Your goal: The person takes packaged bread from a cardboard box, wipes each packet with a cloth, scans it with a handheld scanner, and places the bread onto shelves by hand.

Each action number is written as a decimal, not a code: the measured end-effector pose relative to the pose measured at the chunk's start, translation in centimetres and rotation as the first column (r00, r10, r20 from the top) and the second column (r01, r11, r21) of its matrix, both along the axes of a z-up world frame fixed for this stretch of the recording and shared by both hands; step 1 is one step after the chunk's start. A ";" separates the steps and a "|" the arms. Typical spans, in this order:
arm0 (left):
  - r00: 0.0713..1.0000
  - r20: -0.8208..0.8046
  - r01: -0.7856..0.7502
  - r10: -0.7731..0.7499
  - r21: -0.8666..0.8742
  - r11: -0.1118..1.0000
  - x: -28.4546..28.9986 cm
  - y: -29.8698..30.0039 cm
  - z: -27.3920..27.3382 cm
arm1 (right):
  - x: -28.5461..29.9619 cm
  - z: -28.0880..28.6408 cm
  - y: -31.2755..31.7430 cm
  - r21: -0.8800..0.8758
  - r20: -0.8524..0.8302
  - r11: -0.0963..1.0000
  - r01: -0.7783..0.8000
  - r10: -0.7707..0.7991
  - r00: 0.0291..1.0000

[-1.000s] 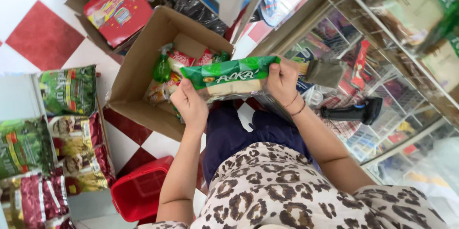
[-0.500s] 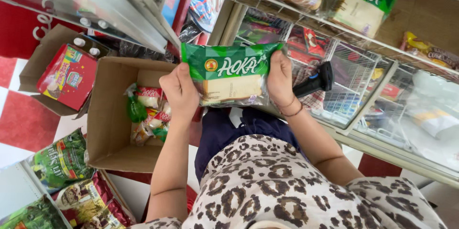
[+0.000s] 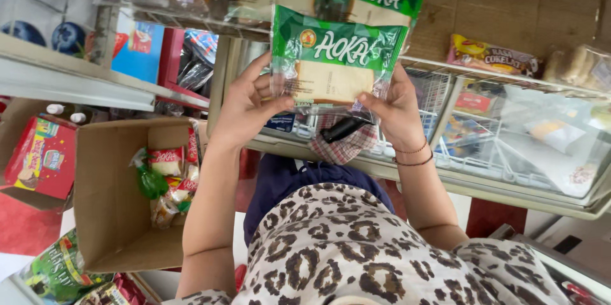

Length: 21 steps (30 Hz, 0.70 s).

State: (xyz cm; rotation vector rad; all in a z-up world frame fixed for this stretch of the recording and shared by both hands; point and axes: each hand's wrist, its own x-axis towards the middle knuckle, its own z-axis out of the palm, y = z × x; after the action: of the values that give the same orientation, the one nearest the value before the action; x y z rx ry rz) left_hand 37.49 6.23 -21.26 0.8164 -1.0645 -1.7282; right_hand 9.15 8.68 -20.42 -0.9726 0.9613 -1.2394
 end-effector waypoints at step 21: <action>0.645 0.543 -0.017 0.537 -0.693 0.721 -10.6 -6.2 -0.1 | -8.4 -3.4 -6.5 -0.217 -0.555 0.961 0.170 -0.265 0.789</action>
State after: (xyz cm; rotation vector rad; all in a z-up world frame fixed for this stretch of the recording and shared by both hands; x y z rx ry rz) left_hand 26.88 -0.01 -21.37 1.1611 -1.7913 -0.6003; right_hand 0.74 2.16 -23.86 -1.4458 1.5081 -1.2413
